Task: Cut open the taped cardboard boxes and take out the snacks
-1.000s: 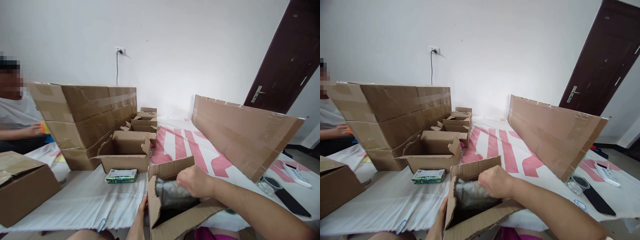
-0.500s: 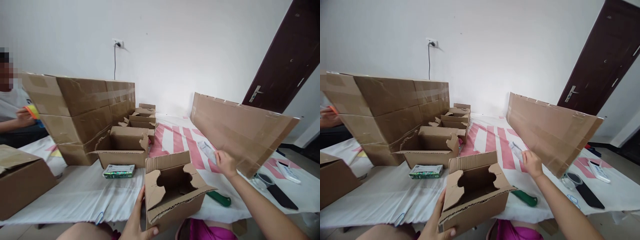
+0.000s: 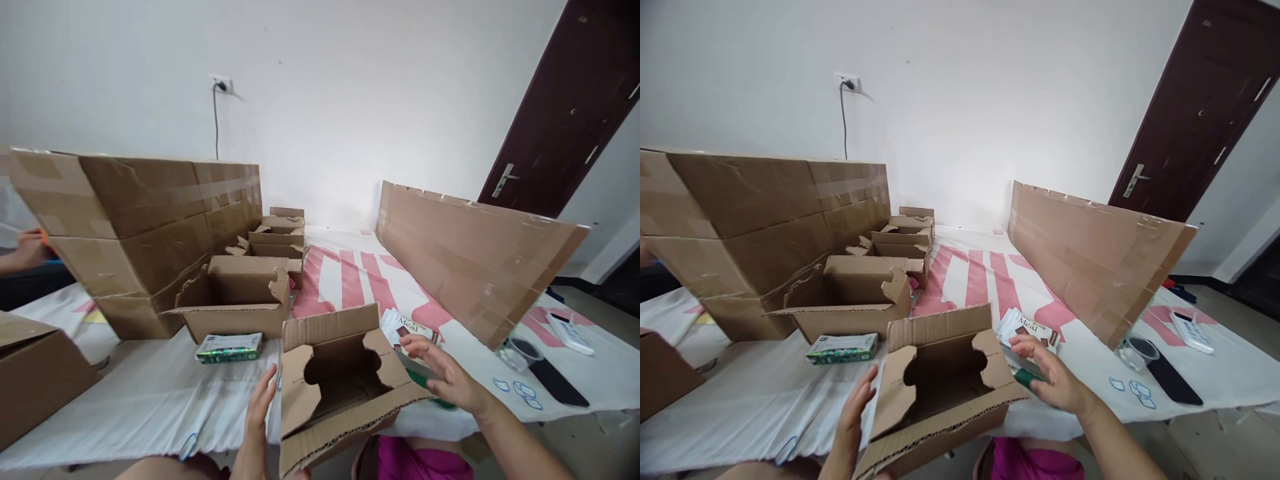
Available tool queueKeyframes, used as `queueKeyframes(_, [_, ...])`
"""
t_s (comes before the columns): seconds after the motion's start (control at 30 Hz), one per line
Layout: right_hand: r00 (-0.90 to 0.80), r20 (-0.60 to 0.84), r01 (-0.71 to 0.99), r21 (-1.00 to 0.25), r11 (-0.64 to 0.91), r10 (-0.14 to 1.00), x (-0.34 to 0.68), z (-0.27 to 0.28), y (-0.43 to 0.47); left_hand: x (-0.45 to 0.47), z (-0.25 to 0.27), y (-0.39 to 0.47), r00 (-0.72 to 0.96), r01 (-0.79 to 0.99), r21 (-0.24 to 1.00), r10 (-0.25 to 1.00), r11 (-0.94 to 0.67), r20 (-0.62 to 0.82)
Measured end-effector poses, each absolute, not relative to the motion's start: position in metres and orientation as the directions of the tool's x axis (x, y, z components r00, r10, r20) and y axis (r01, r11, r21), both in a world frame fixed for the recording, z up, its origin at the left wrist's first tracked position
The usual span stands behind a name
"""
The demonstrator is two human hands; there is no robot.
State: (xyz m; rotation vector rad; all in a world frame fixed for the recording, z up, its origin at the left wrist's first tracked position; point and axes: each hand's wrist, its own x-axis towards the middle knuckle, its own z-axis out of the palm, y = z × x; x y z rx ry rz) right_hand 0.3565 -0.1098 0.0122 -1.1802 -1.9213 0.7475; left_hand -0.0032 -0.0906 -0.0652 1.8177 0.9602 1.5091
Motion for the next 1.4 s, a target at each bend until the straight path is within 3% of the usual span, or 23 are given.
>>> queueKeyframes(0.1, [-0.370,0.257,0.420,-0.810,0.408,0.893,0.338,0.025,-0.120,0.001,-0.038,-0.089,0.109,0.160,0.827,0.842,-0.539,0.528])
queueKeyframes(0.27, [-0.049,0.328,0.566,-0.769,0.297,0.943,0.309,0.009,-0.109,0.013,-0.020,-0.085,0.038,0.150,0.893,0.905,-0.424,0.423])
queueKeyframes(0.4, [0.122,0.404,0.524,-0.802,0.287,0.906,0.299,-0.012,-0.102,0.016,-0.026,-0.085,0.028,0.162,0.879,0.893,-0.448,0.450])
queueKeyframes(0.67, [0.162,0.451,0.479,-0.814,0.330,0.878,0.294,-0.023,-0.105,0.022,-0.031,-0.087,-0.007,0.167,0.852,0.864,-0.496,0.504])
queueKeyframes(0.93, [0.185,0.437,0.467,-0.827,0.313,0.880,0.291,-0.026,-0.104,-0.002,-0.019,-0.066,0.047,0.126,0.910,0.919,-0.395,0.393])
queueKeyframes(1.1, [0.201,0.446,0.446,-0.835,0.323,0.872,0.288,-0.027,-0.105,-0.012,0.003,-0.017,-0.105,0.091,0.954,0.949,-0.287,0.296])
queueKeyframes(1.23, [0.204,0.444,0.409,-0.848,0.336,0.873,0.289,-0.031,-0.108,-0.004,0.019,0.004,0.180,0.001,0.985,0.969,-0.174,0.171])
queueKeyframes(1.3, [0.195,0.465,0.394,-0.844,0.365,0.864,0.293,-0.034,-0.112,-0.002,0.019,0.004,0.309,-0.032,0.975,0.925,-0.222,0.221])
queueKeyframes(1.4, [0.179,0.513,0.375,-0.824,0.424,0.839,0.299,-0.037,-0.119,-0.004,0.010,-0.005,0.331,-0.067,0.932,0.873,-0.355,0.357])
